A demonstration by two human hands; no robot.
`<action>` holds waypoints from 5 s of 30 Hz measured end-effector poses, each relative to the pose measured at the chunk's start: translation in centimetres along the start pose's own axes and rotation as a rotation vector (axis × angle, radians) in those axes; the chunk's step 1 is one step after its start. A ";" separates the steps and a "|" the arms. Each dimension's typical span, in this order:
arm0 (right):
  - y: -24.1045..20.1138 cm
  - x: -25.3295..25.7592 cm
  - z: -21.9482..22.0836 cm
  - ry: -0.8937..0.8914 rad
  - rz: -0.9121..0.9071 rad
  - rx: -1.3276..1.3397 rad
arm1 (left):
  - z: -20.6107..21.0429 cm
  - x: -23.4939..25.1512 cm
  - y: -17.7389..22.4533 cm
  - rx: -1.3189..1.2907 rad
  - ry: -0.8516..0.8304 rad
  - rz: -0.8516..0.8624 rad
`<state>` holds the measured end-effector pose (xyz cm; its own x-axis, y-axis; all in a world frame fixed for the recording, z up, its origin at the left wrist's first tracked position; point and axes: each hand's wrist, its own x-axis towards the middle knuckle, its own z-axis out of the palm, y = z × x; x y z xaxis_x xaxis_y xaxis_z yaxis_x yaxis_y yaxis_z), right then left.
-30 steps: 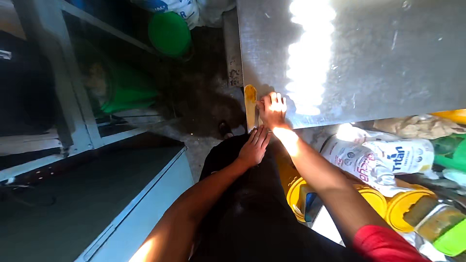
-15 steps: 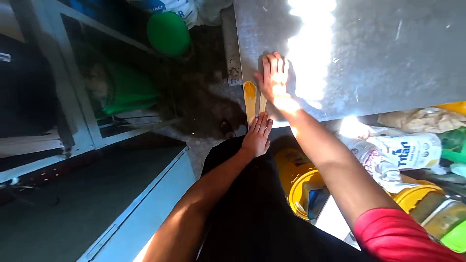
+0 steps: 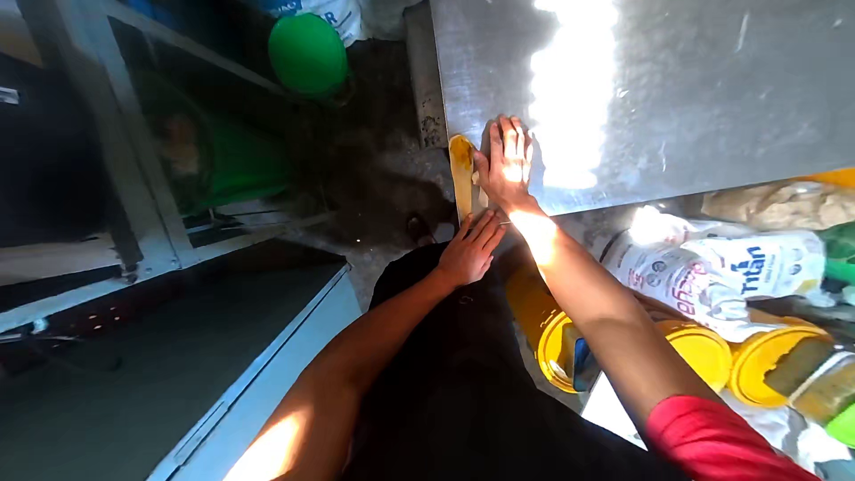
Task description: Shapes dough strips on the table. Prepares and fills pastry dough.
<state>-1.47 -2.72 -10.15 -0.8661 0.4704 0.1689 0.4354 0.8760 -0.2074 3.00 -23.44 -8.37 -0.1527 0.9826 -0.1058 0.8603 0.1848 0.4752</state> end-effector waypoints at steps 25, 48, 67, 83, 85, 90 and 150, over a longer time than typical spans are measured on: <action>-2.4 2.3 -5.7 -0.248 0.132 0.290 | -13.2 5.9 -11.1 -0.877 0.368 -0.781; -3.1 1.1 -3.2 -0.004 -0.042 0.325 | -9.9 6.9 -11.9 -0.040 0.439 -0.243; -3.4 0.1 -5.1 -0.284 0.191 0.390 | -8.2 5.5 -11.2 -0.364 0.386 -0.568; -6.1 -5.3 -4.3 -0.081 0.239 0.480 | -8.7 5.0 -4.4 -0.571 0.451 -0.786; -6.0 -5.9 -3.7 -0.064 0.193 0.439 | -7.4 4.7 -4.8 -0.409 0.442 -0.711; -5.2 -6.1 -3.9 -0.217 0.121 0.318 | -5.7 4.5 -6.1 0.045 0.218 -0.537; -6.2 -5.4 -2.8 -0.276 -0.163 0.012 | 2.2 -3.4 -0.4 0.113 0.049 -0.164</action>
<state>1.23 -10.37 -7.13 -0.9588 0.2762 -0.0671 0.2842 0.9352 -0.2111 4.26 -26.92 -10.16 -0.3164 0.9398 -0.1293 0.8708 0.3418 0.3534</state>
